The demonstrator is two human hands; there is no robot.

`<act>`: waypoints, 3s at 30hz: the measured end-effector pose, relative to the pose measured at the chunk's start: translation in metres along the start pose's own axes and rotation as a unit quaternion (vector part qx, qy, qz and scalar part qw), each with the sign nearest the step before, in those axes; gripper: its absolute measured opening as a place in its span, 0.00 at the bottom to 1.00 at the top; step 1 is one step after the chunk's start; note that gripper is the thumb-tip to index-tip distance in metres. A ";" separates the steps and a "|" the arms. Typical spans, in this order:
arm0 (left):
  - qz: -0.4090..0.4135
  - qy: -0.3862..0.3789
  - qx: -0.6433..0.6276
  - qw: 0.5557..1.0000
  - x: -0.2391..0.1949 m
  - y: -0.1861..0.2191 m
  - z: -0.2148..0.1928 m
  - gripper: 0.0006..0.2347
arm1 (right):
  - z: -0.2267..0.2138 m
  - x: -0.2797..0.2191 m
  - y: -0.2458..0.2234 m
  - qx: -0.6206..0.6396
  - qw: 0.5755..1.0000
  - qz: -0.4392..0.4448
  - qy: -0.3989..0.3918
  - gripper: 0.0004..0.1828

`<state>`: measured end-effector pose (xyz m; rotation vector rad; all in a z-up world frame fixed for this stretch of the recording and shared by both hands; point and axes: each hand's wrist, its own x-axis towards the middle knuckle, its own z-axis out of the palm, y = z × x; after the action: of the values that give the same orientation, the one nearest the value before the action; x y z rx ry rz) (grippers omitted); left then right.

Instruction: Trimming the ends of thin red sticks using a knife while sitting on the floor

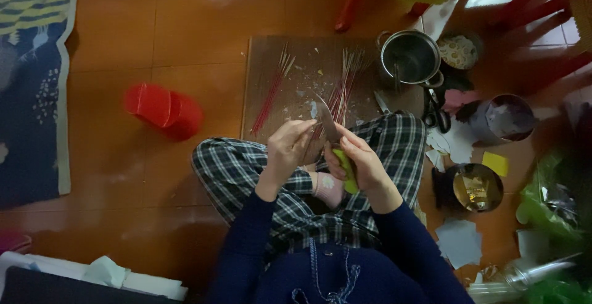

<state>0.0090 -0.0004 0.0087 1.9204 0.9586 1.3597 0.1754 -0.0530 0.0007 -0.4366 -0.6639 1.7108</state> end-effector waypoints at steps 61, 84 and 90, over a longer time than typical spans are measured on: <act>-0.004 -0.379 -0.259 0.888 -0.002 0.092 -0.033 0.05 | 0.025 -0.134 0.012 -0.073 0.991 -0.023 -0.114 0.21; -0.053 -0.346 -0.261 0.900 0.006 0.082 -0.023 0.04 | 0.032 -0.112 -0.017 -0.138 0.988 0.055 -0.038 0.35; -0.097 -0.355 -0.274 0.889 -0.002 0.073 -0.022 0.02 | 0.017 -0.105 0.005 -0.150 0.986 0.049 -0.052 0.34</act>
<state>0.0034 -0.0422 0.0727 1.6128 0.3309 0.6126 0.1864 -0.1585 0.0040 -0.6022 -0.9979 1.7403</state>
